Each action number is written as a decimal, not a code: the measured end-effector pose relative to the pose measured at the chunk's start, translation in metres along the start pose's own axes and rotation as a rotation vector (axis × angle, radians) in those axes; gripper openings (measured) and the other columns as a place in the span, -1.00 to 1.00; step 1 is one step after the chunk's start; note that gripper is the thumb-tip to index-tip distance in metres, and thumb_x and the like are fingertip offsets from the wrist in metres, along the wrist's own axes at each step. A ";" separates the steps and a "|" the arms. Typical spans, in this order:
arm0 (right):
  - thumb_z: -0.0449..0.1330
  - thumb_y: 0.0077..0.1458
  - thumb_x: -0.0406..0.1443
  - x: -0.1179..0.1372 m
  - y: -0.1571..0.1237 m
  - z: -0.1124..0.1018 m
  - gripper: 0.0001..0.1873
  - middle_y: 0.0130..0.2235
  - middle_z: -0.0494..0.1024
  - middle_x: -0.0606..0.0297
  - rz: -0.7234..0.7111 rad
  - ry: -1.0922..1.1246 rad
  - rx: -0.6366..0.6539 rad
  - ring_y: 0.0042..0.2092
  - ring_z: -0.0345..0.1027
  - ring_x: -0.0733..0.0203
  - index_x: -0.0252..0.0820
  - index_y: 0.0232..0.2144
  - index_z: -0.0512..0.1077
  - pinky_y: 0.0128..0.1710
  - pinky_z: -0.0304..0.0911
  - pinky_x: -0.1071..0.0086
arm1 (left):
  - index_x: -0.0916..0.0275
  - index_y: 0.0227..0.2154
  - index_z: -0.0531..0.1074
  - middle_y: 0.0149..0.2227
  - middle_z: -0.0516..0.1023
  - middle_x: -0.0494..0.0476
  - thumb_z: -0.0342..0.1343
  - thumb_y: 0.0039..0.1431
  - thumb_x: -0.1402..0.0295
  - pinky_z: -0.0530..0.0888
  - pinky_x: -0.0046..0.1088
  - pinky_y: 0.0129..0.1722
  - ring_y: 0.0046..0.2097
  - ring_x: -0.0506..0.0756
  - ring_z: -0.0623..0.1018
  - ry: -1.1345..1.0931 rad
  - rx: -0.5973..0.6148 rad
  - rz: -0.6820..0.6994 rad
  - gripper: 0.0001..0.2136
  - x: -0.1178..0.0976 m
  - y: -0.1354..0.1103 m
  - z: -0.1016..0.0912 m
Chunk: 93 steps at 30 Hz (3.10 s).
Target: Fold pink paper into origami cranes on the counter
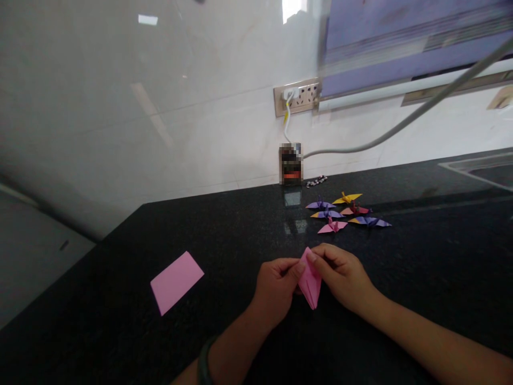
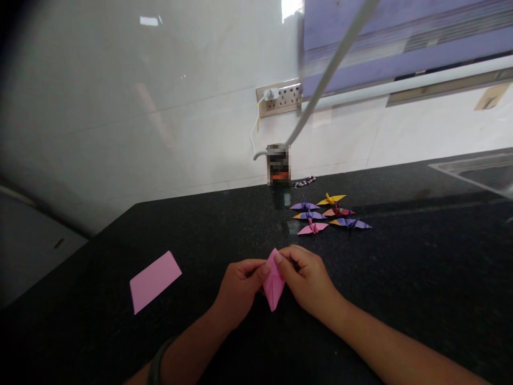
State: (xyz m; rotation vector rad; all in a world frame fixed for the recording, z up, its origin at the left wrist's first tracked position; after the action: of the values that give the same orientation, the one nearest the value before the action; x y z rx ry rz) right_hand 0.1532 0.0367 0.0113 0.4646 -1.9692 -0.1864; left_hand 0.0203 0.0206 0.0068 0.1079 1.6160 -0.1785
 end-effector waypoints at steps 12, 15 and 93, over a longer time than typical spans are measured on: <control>-0.01 0.06 -0.27 0.005 0.001 -0.002 -0.81 -0.49 0.38 0.31 -0.046 -0.013 0.014 -0.43 0.25 0.30 -0.18 -0.48 0.36 -0.44 0.20 0.43 | 0.31 -0.39 0.49 -0.59 0.43 0.06 0.01 0.00 0.24 0.35 -0.54 -0.54 -0.55 -0.02 0.38 0.089 0.004 -0.017 -0.74 -0.003 -0.001 0.001; -0.01 0.06 -0.27 0.004 0.001 -0.002 -0.83 -0.48 0.38 0.31 -0.044 -0.005 0.022 -0.43 0.26 0.30 -0.18 -0.45 0.35 -0.45 0.20 0.44 | 0.32 -0.41 0.50 -0.61 0.41 0.05 0.01 0.00 0.25 0.33 -0.56 -0.56 -0.57 -0.03 0.36 0.111 0.017 -0.023 -0.74 -0.005 -0.001 0.001; 0.00 0.05 -0.29 -0.001 -0.002 0.007 -0.83 -0.51 0.31 0.35 0.137 0.200 0.160 -0.46 0.17 0.34 -0.25 -0.49 0.31 -0.49 0.13 0.48 | 0.36 -0.50 0.50 -0.62 0.42 0.07 0.05 -0.04 0.30 0.25 -0.57 -0.60 -0.58 -0.05 0.33 0.151 0.011 -0.052 -0.78 -0.004 -0.001 0.002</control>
State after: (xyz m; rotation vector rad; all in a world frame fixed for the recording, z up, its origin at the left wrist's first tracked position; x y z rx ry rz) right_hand 0.1477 0.0351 0.0068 0.4325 -1.8179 0.1018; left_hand 0.0221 0.0193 0.0111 0.0899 1.7692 -0.2236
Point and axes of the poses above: each hand's wrist, its own y-axis towards the middle knuckle, its own z-axis out of the palm, x = y × z, the point moved 3 cm from there along y, towards the middle knuckle
